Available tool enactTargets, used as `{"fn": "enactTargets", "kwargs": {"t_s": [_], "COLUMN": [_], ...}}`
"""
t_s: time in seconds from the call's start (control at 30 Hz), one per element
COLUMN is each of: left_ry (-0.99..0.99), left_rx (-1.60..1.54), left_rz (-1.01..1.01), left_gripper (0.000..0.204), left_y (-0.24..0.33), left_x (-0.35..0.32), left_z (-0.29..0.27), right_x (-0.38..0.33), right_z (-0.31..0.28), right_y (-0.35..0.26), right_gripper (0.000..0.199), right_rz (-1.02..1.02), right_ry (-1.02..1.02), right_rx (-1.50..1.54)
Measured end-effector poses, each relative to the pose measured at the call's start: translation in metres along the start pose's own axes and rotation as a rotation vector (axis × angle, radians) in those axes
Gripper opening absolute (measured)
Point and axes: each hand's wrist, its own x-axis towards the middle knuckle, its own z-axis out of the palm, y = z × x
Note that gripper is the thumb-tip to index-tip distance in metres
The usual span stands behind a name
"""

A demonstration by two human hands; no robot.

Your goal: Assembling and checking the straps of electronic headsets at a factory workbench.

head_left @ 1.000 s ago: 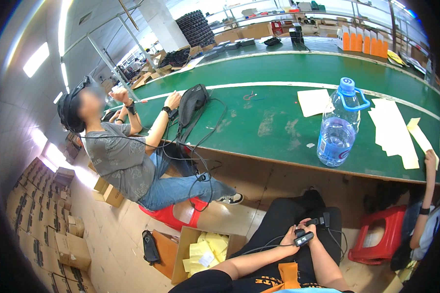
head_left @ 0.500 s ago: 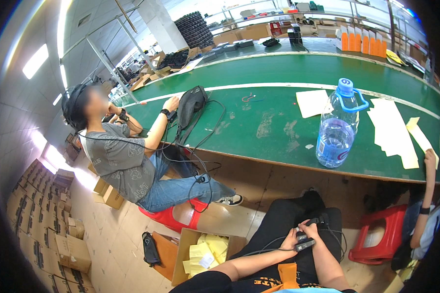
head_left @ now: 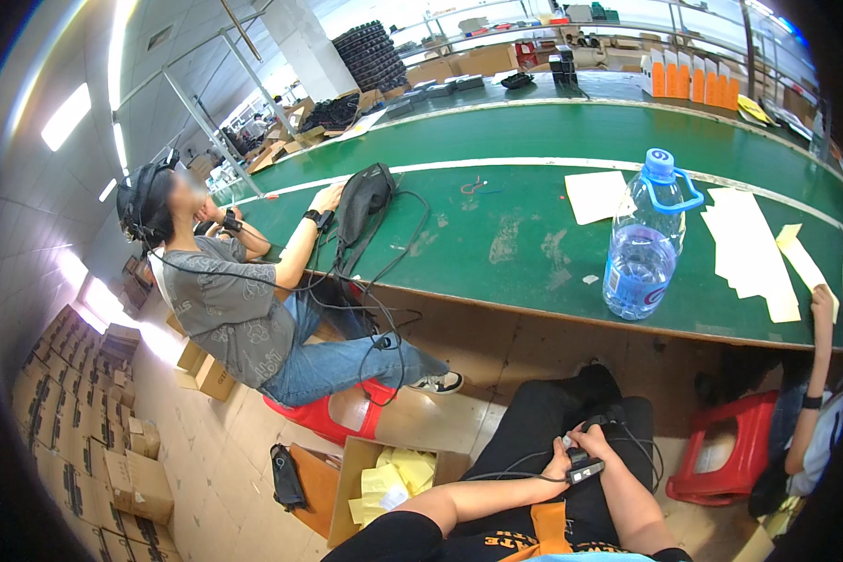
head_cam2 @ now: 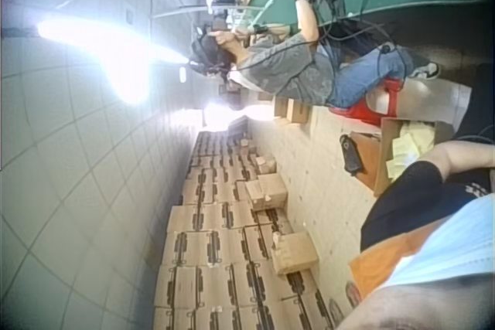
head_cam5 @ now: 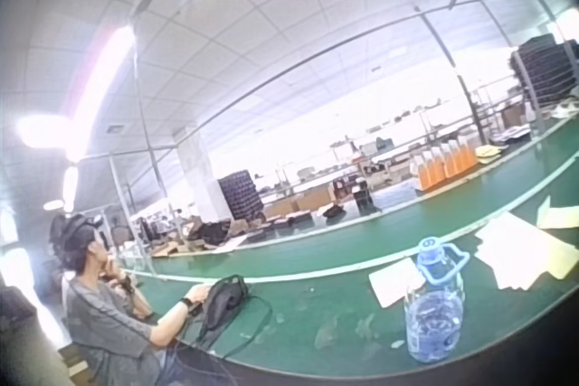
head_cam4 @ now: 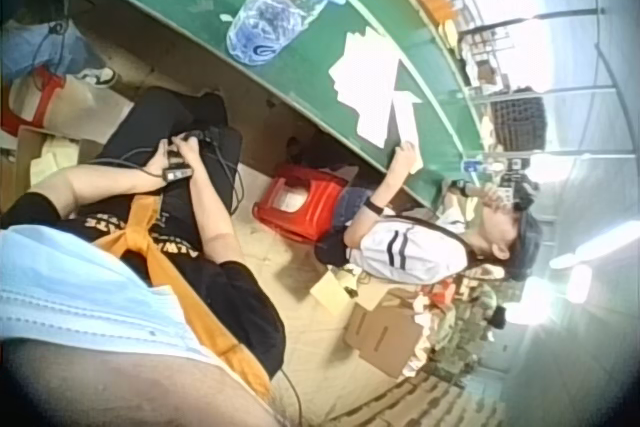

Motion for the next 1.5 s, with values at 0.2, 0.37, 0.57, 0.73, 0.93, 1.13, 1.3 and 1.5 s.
{"fn": "enactTargets", "kwargs": {"t_s": [0.2, 0.37, 0.57, 0.73, 0.93, 1.13, 1.3, 1.5], "left_ry": [-0.041, 0.006, -0.069, -0.081, -0.100, -0.112, -0.122, -0.140], "left_rx": [-0.021, -0.098, -0.053, -0.069, -0.084, -0.111, -0.130, -0.151], "left_rz": [-0.005, 0.020, 0.005, 0.007, 0.006, 0.007, 0.003, -0.007], "left_gripper": [0.061, 0.061, 0.061, 0.062, 0.062, 0.063, 0.064, 0.065], "left_y": [-0.002, -0.002, -0.002, -0.004, -0.005, -0.005, -0.007, -0.008], "left_x": [0.003, 0.007, 0.008, 0.010, 0.011, 0.013, 0.015, 0.017], "left_z": [0.001, -0.005, -0.006, -0.007, -0.007, -0.009, -0.011, -0.014], "right_x": [0.001, -0.005, -0.002, -0.003, -0.008, 0.004, 0.006, 0.004], "right_z": [0.001, 0.001, 0.002, 0.001, -0.001, 0.002, 0.001, 0.000], "right_y": [-0.003, -0.013, -0.008, -0.011, -0.016, 0.004, 0.009, 0.003], "right_gripper": [0.021, 0.023, 0.036, 0.039, 0.037, 0.032, 0.028, 0.017], "right_rz": [0.018, 0.007, 0.042, 0.031, 0.060, 0.038, 0.038, 0.062], "right_ry": [0.025, -0.020, 0.054, 0.025, 0.029, 0.061, 0.064, 0.042], "right_rx": [-0.177, -0.194, -0.180, -0.183, -0.200, -0.117, -0.114, -0.098]}}
